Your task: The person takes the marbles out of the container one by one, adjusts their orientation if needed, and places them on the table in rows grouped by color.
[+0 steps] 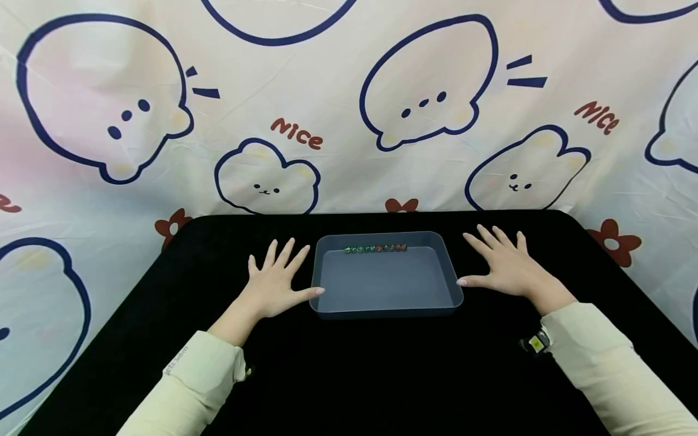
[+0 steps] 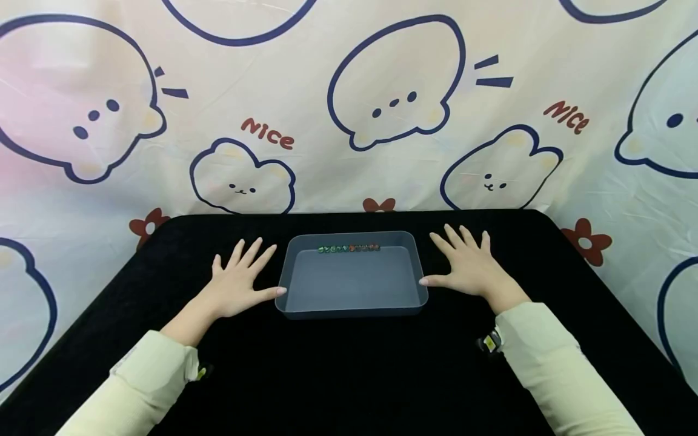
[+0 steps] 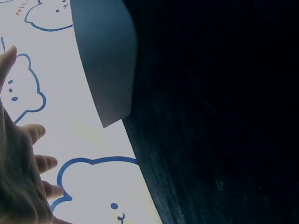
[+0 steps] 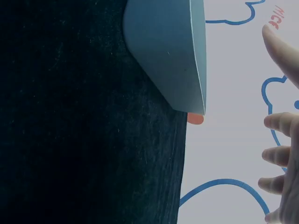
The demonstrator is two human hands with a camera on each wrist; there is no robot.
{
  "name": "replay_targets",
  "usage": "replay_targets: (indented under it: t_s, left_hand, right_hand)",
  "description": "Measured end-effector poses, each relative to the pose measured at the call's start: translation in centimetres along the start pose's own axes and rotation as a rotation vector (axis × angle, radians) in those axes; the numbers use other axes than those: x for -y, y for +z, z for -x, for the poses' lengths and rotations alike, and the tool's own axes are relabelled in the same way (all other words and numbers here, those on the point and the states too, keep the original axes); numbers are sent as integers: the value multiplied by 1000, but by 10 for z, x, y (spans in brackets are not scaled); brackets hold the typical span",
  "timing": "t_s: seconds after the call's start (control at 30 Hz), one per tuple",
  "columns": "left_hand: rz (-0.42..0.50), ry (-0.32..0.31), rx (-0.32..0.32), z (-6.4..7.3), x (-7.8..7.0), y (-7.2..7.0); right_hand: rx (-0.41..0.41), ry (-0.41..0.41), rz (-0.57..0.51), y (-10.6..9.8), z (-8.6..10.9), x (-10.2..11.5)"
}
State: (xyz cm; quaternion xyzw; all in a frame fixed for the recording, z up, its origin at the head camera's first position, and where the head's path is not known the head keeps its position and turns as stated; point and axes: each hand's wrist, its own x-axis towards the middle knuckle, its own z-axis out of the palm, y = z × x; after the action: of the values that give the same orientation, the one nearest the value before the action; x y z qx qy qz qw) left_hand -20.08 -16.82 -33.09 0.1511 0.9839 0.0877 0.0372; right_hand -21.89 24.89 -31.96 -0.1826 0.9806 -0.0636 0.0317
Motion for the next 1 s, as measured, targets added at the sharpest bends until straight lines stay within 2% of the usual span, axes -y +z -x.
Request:
replay_targets:
  t_s: [0.5, 0.7, 1.0]
  left_hand:
    - [-12, 20, -1, -4, 3, 3]
    - [-32, 27, 10, -5, -1, 3]
    - [-21, 44, 29, -10, -1, 6]
  right_hand:
    - [35, -42, -43, 2, -16, 13]
    - [19, -64, -42, 2, -21, 22]
    - [50, -82, -37, 3, -31, 32]
